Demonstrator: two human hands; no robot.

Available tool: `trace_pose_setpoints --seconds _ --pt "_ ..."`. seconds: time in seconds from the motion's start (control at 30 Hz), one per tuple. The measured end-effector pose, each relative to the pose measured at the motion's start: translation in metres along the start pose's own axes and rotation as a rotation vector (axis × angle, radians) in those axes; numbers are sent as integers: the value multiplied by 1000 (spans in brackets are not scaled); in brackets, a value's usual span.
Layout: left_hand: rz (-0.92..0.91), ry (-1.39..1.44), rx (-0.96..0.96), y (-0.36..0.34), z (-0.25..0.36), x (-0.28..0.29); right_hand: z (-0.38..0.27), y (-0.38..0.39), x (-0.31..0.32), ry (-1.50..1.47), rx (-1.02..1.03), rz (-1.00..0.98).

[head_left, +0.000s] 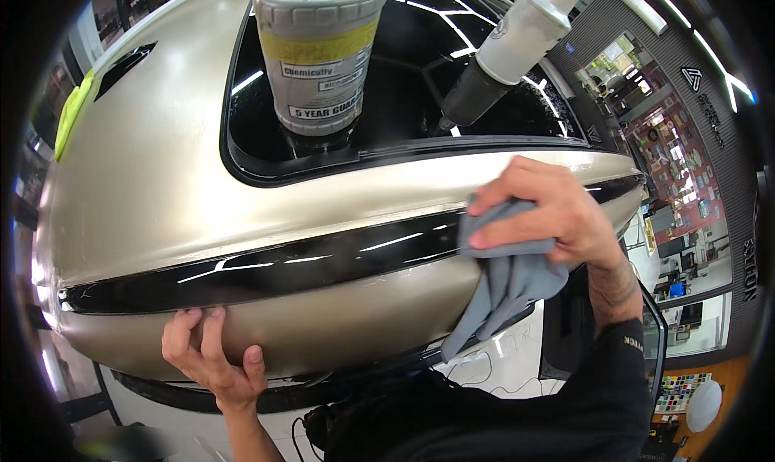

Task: The person applies a beige vinyl wrap to the rear spoiler of a car. They use a squeegee to smooth the material and a plastic tool to tuck the edges into the spoiler's contours. The person wipes the surface with a cloth and uses a heat gun to stretch and adhere the wrap around the curved edges.

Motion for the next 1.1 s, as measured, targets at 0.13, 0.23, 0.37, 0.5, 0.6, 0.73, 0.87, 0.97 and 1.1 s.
trace_pose_setpoints --seconds 0.13,0.23,0.37,0.5,0.6,0.73,0.87,0.97,1.1 --pt "36 49 89 5 -14 0 0 -70 -30 -107 75 -117" --pt "61 -38 130 4 -34 2 12 -93 -34 -309 48 -108" --pt "104 -41 95 38 -117 33 25 -78 -3 -438 64 21" --pt "67 -71 79 41 -135 42 8 -14 9 -181 115 1" --pt "46 -53 95 42 -136 33 -10 -14 -13 -11 13 8" --pt "35 -63 84 45 -138 35 -14 -83 -46 -76 121 -118" --pt "73 -27 80 34 -133 31 -19 -126 -57 12 114 -142" --pt "74 -39 75 30 -128 29 5 -125 -46 -421 -13 -210" --pt "69 -82 119 42 -134 41 -8 -57 4 -297 160 -131"
Point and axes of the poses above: each hand's wrist, its own y-axis away from the middle knuckle, its own x-axis out of the back of the hand, z = x × y, the point moved 10 cm from there along -y, towards the middle knuckle, and after that the axes turned 1 degree about -y, right-handed, at the moved point
